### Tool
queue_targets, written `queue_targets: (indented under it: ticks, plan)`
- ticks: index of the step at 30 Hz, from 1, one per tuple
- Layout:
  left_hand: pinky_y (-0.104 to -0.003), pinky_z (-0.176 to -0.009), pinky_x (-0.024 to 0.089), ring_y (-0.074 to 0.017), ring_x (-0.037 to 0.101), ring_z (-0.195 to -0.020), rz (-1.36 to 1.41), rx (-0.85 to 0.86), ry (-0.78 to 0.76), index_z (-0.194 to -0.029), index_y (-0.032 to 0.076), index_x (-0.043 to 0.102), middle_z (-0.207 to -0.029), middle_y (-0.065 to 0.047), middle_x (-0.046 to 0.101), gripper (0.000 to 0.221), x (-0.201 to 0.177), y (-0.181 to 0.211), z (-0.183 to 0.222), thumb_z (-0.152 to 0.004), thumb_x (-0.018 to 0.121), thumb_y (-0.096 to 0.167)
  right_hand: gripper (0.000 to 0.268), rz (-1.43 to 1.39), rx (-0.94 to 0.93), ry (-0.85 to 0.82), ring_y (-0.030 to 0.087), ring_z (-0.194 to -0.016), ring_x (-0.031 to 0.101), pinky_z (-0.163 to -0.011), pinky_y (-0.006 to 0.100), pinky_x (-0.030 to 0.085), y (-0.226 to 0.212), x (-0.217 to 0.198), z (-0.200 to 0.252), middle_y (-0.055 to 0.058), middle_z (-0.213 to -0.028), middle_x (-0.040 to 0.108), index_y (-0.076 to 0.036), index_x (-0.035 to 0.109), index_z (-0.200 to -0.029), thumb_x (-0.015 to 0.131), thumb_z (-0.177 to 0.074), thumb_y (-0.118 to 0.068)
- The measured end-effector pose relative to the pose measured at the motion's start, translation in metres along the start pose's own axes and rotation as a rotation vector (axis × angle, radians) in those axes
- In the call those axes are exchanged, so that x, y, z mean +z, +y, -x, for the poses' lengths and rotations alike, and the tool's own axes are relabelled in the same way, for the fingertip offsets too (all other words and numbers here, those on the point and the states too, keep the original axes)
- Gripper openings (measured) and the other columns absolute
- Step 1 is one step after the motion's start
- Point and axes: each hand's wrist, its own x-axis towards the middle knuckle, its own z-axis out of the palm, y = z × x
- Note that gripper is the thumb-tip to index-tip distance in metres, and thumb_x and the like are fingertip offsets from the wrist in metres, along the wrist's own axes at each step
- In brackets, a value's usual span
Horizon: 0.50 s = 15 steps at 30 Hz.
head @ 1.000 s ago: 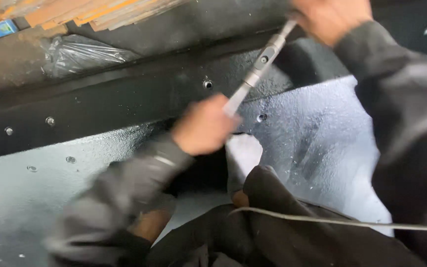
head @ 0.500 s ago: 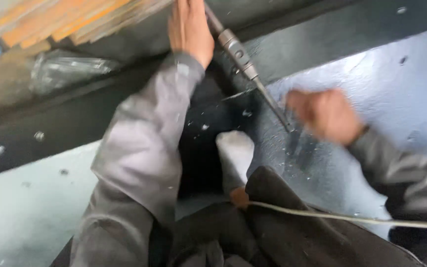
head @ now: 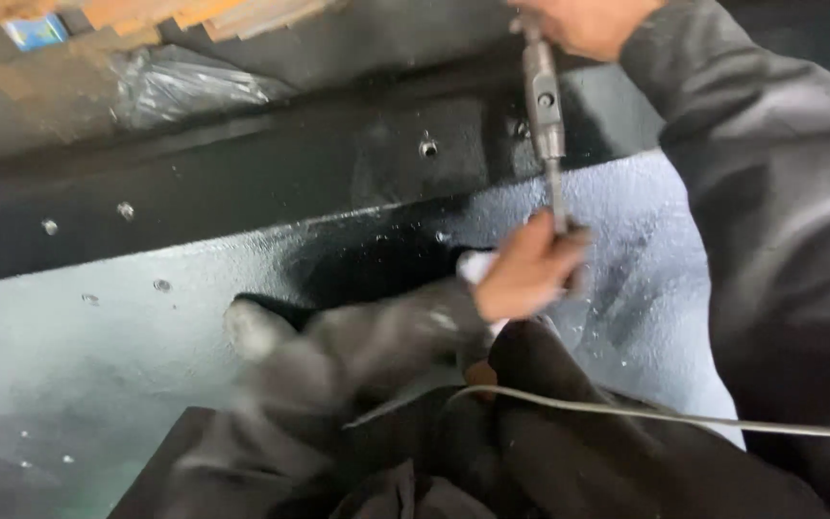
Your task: Using a tap wrench to create threads in pre-drilled holes on a metal surface.
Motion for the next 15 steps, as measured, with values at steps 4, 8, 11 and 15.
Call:
queue_targets:
  ticks: [4,8,11,15]
  plan:
    - [-0.036,-0.055,0.054,-0.0234,0.068,-0.065,-0.673,0.288,0.027,-0.100,0.007,0.058,-0.080,-0.012,0.062,0.020,-0.077,0.064,0.043,-0.098,0.066,0.026,0.019,0.277,0.229,-0.017,0.029,-0.064,0.066,-0.051,0.042,0.048,-0.076,-0.099,0.031,0.012,-0.075,0.066,-0.012,0.070,-0.104,0.073,-0.103,-0.030]
    - [-0.049,-0.062,0.051,-0.0365,0.068,-0.074,-1.460,0.189,0.214,-0.100,0.011,0.066,-0.078,-0.013,0.069,0.026,-0.121,0.137,0.051,-0.102,0.068,0.037,0.015,0.441,0.275,0.067,0.020,-0.075,0.061,-0.069,0.034,0.048,-0.079,-0.082,0.117,0.004,-0.084,0.061,-0.011,0.060,-0.096,0.070,-0.099,-0.022]
    - [-0.051,-0.073,0.047,-0.0332,0.064,-0.081,-1.675,0.299,0.211,-0.100,0.011,0.066,-0.080,-0.009,0.069,0.024,-0.136,0.154,0.034,-0.102,0.066,0.035,0.017,0.486,0.363,0.084,0.016,-0.075,0.059,-0.075,0.032,0.049,-0.099,-0.080,0.131,0.002,-0.084,0.060,-0.011,0.058,-0.092,0.070,-0.099,-0.021]
    - [-0.048,-0.085,0.040,-0.0266,0.058,-0.091,-1.769,0.617,0.215,-0.108,0.015,0.072,-0.087,-0.005,0.070,0.016,-0.160,0.155,-0.007,-0.097,0.064,0.023,0.030,0.463,0.537,0.062,0.011,-0.052,0.042,-0.050,0.029,0.038,-0.153,-0.100,0.116,0.000,-0.068,0.053,-0.011,0.060,-0.087,0.069,-0.105,-0.034]
